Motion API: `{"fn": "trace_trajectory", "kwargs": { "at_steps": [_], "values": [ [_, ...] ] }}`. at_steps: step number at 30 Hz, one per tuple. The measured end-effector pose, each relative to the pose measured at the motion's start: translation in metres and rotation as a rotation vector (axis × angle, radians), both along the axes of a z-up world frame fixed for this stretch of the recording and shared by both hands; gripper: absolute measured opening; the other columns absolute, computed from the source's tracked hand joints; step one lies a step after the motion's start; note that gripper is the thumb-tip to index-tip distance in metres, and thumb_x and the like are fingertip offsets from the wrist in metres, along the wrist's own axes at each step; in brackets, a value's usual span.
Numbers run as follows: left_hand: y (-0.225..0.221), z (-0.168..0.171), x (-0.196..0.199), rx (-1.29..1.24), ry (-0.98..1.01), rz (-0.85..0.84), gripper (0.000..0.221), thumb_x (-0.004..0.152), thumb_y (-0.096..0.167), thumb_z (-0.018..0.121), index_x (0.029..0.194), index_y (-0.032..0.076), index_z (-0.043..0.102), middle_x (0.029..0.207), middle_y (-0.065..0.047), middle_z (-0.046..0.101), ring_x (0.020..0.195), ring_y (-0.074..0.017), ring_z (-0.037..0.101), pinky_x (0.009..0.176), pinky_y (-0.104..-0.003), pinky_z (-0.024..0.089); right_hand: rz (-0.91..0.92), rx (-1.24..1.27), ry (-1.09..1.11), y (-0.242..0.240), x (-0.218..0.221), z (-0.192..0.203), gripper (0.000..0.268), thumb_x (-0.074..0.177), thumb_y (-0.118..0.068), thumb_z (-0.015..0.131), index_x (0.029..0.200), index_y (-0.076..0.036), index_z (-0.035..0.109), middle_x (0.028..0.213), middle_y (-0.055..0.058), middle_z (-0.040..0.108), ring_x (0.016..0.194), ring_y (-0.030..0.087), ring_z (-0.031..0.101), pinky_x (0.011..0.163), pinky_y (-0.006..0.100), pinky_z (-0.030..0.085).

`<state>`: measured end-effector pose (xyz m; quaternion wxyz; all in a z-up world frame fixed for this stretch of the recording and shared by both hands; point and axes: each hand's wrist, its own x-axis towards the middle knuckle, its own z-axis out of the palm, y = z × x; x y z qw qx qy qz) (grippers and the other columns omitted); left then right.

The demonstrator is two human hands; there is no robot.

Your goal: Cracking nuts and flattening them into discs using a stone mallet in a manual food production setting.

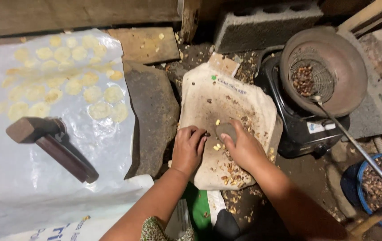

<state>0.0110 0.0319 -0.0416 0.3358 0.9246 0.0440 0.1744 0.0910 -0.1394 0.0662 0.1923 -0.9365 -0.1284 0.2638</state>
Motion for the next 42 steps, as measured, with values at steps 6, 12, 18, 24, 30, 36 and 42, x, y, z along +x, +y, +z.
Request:
{"fn": "trace_trajectory", "kwargs": {
  "at_steps": [6,12,18,24,30,36,42],
  "values": [
    [0.0,0.001,0.005,-0.005,-0.009,-0.001,0.016,0.098,0.029,0.064,0.113,0.024,0.066,0.107,-0.003,0.06,0.109,-0.0277,0.058,0.093,-0.042,0.05,0.149,-0.154,-0.13,0.014,0.004,0.01,0.054,0.098,-0.041,0.052,0.147,-0.023,0.041,0.114,0.027,0.067,0.102,0.05,0.07,0.088,0.06,0.055],
    [0.0,0.011,0.003,-0.007,0.051,-0.007,0.019,0.103,0.029,0.057,0.117,0.017,0.063,0.11,-0.01,0.058,0.111,-0.0336,0.057,0.097,-0.045,0.049,0.48,-0.286,-0.901,0.023,-0.027,-0.051,0.04,0.095,-0.043,0.048,0.13,-0.025,0.056,0.083,0.008,0.058,0.046,0.027,0.067,0.045,0.045,0.053],
    [0.001,-0.004,0.01,-0.033,0.029,-0.033,0.016,0.096,0.033,0.066,0.109,0.023,0.067,0.108,-0.006,0.057,0.111,-0.0321,0.056,0.097,-0.045,0.048,0.301,-0.258,-0.4,0.01,-0.016,-0.03,0.047,0.095,-0.047,0.051,0.137,-0.025,0.05,0.092,0.013,0.066,0.07,0.039,0.075,0.065,0.052,0.058],
    [-0.016,0.004,0.013,-0.042,0.16,0.021,0.023,0.086,0.042,0.076,0.103,0.027,0.071,0.118,-0.003,0.058,0.116,-0.0324,0.053,0.099,-0.048,0.044,0.062,-0.036,-0.257,0.009,-0.011,0.017,0.054,0.099,-0.042,0.054,0.147,-0.021,0.041,0.114,0.027,0.064,0.094,0.053,0.071,0.082,0.063,0.054],
    [0.008,0.013,-0.009,-0.016,0.067,0.002,0.03,0.101,0.024,0.06,0.13,0.02,0.064,0.11,-0.008,0.059,0.107,-0.0327,0.059,0.092,-0.044,0.05,0.38,0.011,-0.436,0.003,-0.013,-0.021,0.05,0.094,-0.043,0.058,0.142,-0.028,0.051,0.098,0.014,0.066,0.086,0.043,0.073,0.078,0.054,0.055],
    [0.007,0.003,-0.003,-0.067,0.04,-0.004,0.017,0.099,0.032,0.066,0.108,0.018,0.067,0.103,-0.008,0.06,0.108,-0.0317,0.059,0.097,-0.043,0.05,0.043,-0.087,-0.058,0.015,-0.002,0.009,0.057,0.098,-0.046,0.05,0.146,-0.017,0.04,0.115,0.029,0.068,0.105,0.052,0.068,0.089,0.065,0.052],
    [-0.004,-0.001,0.003,-0.127,0.01,0.049,0.01,0.095,0.025,0.069,0.104,0.022,0.068,0.101,-0.003,0.06,0.106,-0.0269,0.059,0.094,-0.039,0.051,0.176,-0.169,-0.209,0.012,-0.008,-0.012,0.052,0.1,-0.046,0.048,0.144,-0.019,0.042,0.108,0.026,0.068,0.093,0.051,0.071,0.082,0.061,0.056]
  ]
}}
